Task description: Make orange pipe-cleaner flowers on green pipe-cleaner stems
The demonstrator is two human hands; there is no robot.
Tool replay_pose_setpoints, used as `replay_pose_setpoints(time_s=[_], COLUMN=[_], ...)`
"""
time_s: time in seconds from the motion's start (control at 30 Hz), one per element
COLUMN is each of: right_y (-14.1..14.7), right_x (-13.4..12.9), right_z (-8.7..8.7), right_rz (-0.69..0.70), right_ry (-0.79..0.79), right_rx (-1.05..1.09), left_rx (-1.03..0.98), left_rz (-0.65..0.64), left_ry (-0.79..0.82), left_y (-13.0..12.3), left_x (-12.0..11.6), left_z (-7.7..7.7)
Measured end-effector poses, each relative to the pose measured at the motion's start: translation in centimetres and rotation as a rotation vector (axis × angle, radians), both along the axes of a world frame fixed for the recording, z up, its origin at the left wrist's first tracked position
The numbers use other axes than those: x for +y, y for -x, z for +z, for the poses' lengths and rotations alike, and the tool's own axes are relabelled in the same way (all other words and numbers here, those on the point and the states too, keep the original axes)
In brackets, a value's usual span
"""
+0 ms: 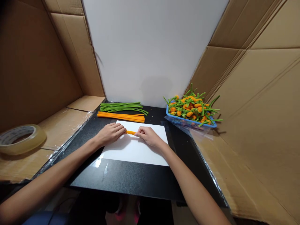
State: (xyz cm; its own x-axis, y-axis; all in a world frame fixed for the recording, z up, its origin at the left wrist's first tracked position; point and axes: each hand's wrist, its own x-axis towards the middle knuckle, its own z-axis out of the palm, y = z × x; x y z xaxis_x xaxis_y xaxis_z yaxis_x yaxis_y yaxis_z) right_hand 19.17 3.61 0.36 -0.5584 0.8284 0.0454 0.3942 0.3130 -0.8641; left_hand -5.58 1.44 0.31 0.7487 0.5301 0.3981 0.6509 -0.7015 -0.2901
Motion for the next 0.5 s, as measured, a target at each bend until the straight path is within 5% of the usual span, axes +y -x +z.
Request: replay_pose_setpoints(time_s=[0.5], right_y=[0.16], right_x=[-0.9], right_z=[-0.37], right_rz=[0.073], right_ry=[-0.452], right_rx=[-0.203], left_rx=[-0.011], left_rz=[-0.067], left_ry=[0.267], left_y=[-0.73], left_x=[-0.96], left_z=[-0.76])
